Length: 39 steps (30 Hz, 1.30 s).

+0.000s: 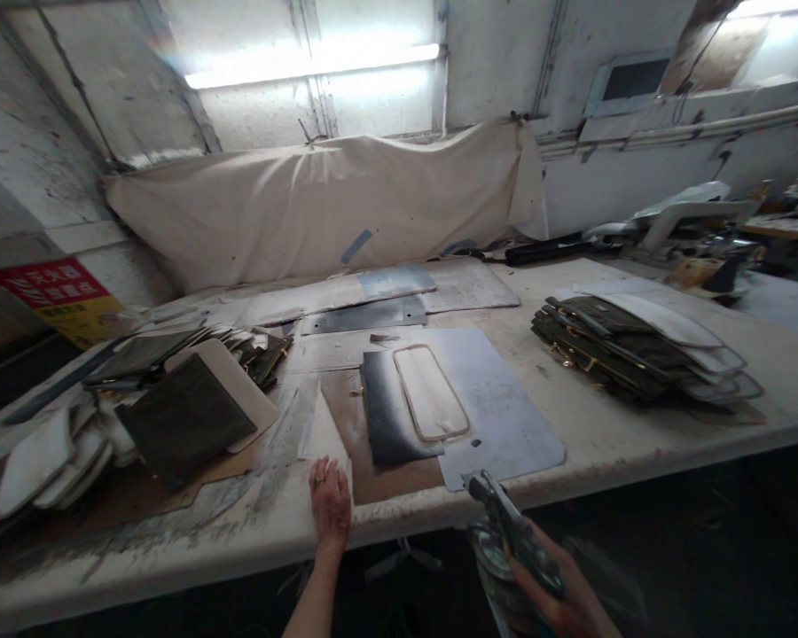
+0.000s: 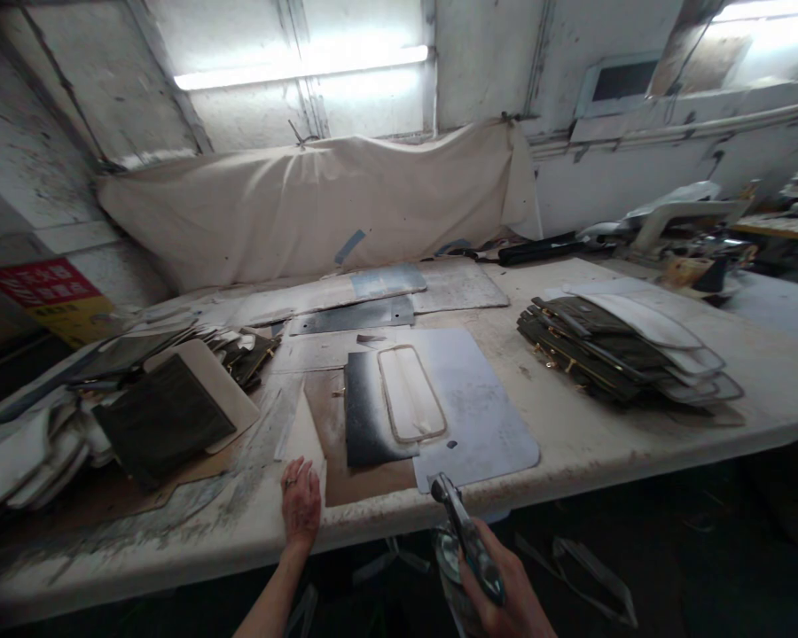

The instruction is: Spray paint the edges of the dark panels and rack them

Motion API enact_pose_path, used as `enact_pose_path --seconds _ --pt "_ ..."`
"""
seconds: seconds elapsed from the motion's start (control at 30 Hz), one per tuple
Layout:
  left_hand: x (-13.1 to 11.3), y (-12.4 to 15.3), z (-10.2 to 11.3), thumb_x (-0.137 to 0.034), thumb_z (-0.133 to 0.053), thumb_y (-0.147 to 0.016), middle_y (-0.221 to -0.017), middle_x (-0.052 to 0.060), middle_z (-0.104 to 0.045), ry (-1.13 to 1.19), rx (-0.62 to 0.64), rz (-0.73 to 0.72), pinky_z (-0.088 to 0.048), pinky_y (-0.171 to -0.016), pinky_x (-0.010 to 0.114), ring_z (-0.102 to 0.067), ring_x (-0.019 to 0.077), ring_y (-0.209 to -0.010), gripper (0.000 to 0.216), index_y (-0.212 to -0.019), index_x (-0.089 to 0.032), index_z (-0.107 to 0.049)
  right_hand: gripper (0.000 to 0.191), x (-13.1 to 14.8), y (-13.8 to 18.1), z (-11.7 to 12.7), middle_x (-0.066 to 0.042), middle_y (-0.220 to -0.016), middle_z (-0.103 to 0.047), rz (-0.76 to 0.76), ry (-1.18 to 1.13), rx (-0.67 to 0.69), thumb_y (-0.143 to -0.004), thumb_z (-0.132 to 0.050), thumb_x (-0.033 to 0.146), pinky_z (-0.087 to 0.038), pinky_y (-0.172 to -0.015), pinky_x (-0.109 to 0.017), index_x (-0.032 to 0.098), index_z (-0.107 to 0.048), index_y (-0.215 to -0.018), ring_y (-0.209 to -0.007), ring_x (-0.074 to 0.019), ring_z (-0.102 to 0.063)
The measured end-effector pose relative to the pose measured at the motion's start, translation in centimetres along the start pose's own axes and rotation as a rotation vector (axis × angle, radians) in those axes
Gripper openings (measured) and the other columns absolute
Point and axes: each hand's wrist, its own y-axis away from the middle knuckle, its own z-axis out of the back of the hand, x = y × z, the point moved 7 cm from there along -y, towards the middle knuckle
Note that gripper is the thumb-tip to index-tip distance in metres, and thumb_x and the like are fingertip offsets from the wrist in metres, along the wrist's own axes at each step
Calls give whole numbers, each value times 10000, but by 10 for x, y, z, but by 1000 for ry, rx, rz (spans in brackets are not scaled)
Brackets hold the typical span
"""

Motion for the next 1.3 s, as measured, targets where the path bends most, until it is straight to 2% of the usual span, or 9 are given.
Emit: enact_pose_path --seconds 0.13,0.27,0.43,0.53,0.77,0.9,1.03,1.17,1.3 --pt "0 0 -2 -274 -361 -846 -1135 141 -544 2 3 -1 -397 -991 473 -406 263 -1186 320 -1012 -117 -585 367 -7 4 7 -89 -979 -691 -25 -23 -20 -784 -540 370 -499 -788 -237 143 -607 -1065 -879 -218 -637" --pt "0 0 -3 -282 -357 -845 -1128 147 -545 0 -8 -8 -398 -986 481 -414 267 -1177 327 -1006 -112 -586 374 -8 7 21 -87 -979 -695 -71 -64 -136 -745 -569 408 -501 -777 -238 146 -639 -1003 -876 -228 -638" --pt "-1 -1 -5 -297 -352 -846 -1111 162 -554 -3 -10 -25 -385 -1001 470 -419 265 -1173 349 -988 -91 -594 362 -7 3 30 -84 -939 -688 -91 -14 -57 -753 -555 394 -478 -829 -272 140 -629 -1001 -886 -230 -623" --pt "-3 -2 -4 -302 -341 -850 -1112 165 -557 -4 -14 -33 -385 -997 474 -413 266 -1175 359 -983 -87 -597 411 -14 -1 38 -89 -943 -678 -127 -2 -54 -768 -536 423 -461 -865 -300 130 -607 -1046 -922 -242 -608" --pt "-4 -5 -2 -314 -332 -855 -1116 152 -553 12 -17 -29 -385 -995 488 -410 265 -1174 365 -1013 -109 -590 292 -21 -12 50 -32 -848 -678 -153 -25 -88 -746 -584 355 -471 -779 -240 164 -615 -965 -814 -205 -611" --pt "-2 -8 -2 -320 -320 -860 -1118 163 -553 3 -35 -44 -392 -985 489 -405 276 -1176 388 -1017 -90 -589 250 -10 -29 52 -28 -791 -668 -155 -28 -78 -739 -580 354 -472 -735 -260 162 -624 -893 -775 -203 -598" --pt "2 -12 -4 -315 -318 -859 -1118 156 -557 25 -34 -71 -388 -986 486 -407 270 -1179 378 -1017 -103 -588 192 6 -56 57 -29 -769 -650 -142 -36 -131 -734 -557 332 -453 -727 -297 173 -623 -820 -746 -193 -570" --pt "10 -15 -8 -316 -327 -855 -1144 147 -543 62 -9 -56 -386 -986 491 -396 268 -1196 363 -1041 -124 -573 147 19 -88 57 24 -578 -508 -147 -26 -126 -693 -545 294 -404 -583 -275 195 -511 -590 -578 -137 -459" --pt "20 -17 -14 -311 -328 -851 -1171 133 -531 94 12 -37 -394 -972 502 -385 268 -1208 349 -1073 -156 -548 127 22 -118 56 43 -546 -466 -197 -7 -89 -661 -526 292 -378 -577 -277 198 -484 -588 -560 -131 -432"
